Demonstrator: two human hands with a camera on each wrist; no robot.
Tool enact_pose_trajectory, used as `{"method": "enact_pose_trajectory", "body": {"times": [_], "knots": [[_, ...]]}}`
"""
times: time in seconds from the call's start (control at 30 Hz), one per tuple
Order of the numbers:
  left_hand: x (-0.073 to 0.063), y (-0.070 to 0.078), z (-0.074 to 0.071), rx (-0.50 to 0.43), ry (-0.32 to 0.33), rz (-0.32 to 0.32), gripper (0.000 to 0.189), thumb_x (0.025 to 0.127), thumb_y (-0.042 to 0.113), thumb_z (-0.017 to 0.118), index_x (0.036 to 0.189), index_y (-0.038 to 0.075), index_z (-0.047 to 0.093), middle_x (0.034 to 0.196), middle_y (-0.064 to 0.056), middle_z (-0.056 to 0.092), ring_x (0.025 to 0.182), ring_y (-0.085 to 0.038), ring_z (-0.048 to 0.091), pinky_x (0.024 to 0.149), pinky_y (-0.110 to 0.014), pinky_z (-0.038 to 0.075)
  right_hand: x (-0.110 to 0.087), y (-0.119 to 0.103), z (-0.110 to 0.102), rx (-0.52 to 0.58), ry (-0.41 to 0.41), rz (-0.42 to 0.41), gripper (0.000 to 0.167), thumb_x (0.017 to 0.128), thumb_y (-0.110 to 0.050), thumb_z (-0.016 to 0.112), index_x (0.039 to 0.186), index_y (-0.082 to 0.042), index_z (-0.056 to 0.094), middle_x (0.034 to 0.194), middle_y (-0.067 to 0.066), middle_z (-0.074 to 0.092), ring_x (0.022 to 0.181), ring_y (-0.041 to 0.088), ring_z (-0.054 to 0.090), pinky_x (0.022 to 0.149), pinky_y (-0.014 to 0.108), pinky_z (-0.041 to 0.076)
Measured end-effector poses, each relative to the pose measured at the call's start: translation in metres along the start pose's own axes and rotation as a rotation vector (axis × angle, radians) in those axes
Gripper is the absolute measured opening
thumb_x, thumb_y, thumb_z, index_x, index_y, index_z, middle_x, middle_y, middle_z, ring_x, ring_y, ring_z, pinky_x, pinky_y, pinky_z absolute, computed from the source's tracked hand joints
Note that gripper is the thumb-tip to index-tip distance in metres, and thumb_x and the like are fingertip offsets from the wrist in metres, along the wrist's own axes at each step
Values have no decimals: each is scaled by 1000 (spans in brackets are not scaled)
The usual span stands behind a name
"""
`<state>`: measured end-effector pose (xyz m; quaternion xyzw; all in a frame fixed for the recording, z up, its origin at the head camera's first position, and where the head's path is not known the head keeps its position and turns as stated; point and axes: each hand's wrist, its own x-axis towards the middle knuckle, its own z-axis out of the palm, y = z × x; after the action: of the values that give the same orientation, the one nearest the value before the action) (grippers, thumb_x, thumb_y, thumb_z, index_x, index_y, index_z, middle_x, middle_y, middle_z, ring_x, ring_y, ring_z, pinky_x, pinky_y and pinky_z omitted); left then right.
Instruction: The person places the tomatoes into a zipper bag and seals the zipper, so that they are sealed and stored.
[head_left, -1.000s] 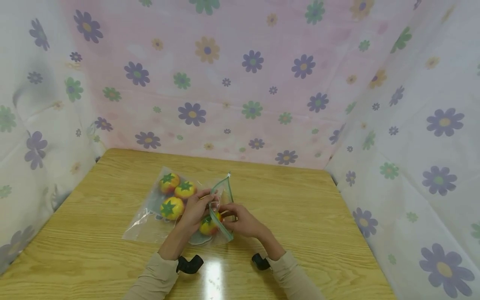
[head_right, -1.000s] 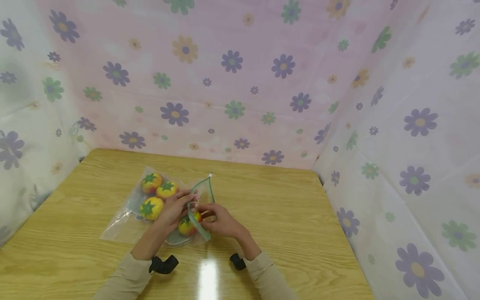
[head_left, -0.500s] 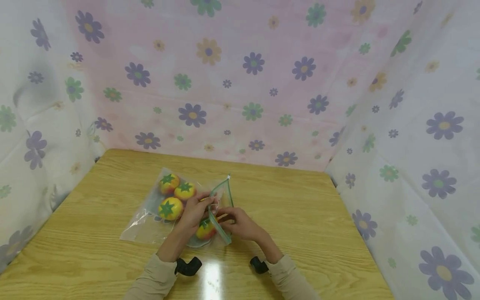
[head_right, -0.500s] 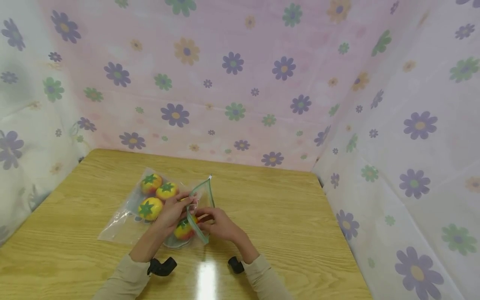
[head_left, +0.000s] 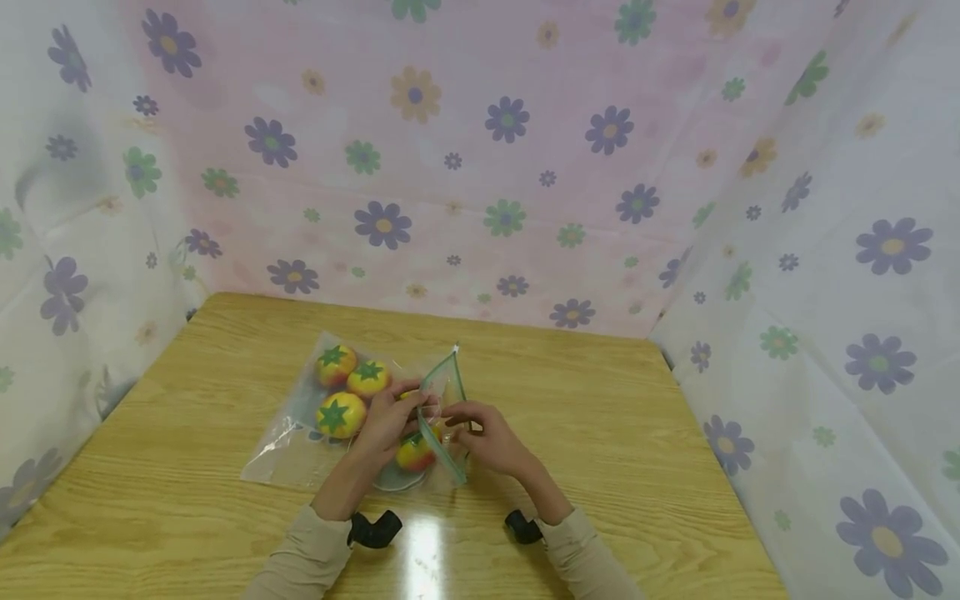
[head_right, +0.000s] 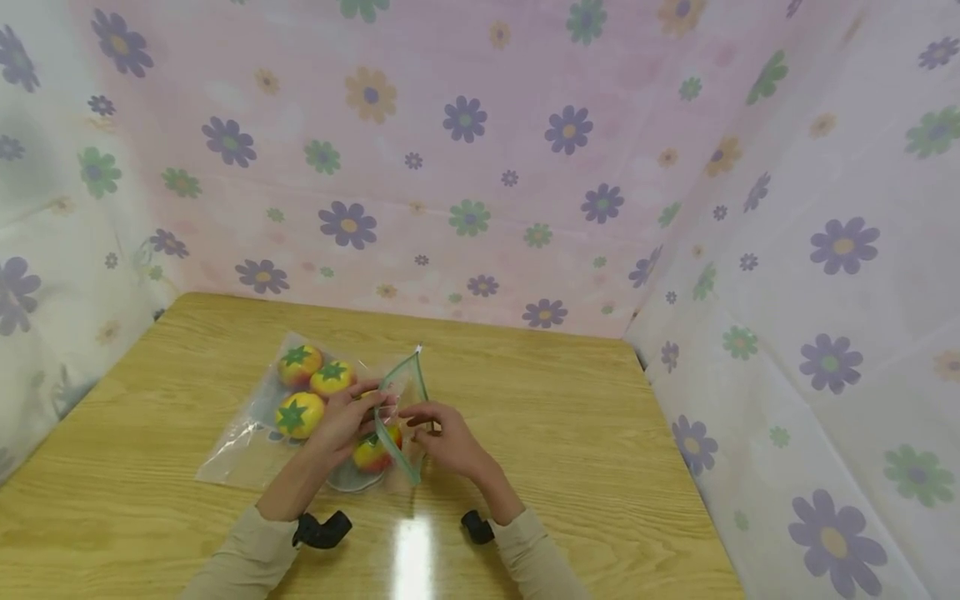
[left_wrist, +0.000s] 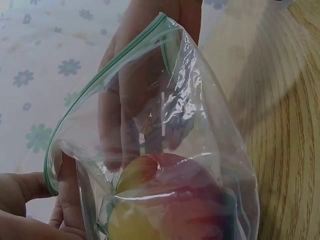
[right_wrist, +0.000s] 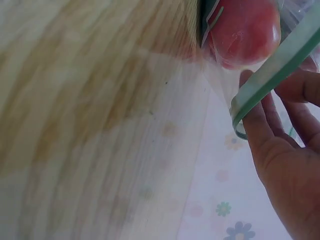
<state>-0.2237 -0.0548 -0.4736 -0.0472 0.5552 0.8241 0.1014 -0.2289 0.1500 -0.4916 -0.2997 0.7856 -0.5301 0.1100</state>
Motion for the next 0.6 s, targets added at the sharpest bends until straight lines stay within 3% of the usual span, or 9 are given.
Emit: {"method": "enact_pose_trajectory", "body": {"times": [0.3,0.43,0.6], "knots": [[0,3,1,0,19,-5,35,104,7,56,135,-7,51,86,1,74,74,-8,70,67,-20,59,-1,2,-6,59,177,-11,28,100,8,52,124,6,65,124,26,63,111,43,62,86,40,62],[-1,3,1,4,19,-6,35,104,7,55,136,-7,50,86,1,73,74,-8,70,67,-19,58,-3,5,-7,63,219,-33,25,100,8,53,121,10,65,121,30,63,107,45,62,83,39,62],[-2,3,1,-1,20,-13,36,104,7,55,136,-7,49,86,1,73,74,-8,70,67,-20,58,-4,8,-8,65,273,-51,22,101,6,52,118,14,65,116,33,64,103,48,62,80,48,62]]}}
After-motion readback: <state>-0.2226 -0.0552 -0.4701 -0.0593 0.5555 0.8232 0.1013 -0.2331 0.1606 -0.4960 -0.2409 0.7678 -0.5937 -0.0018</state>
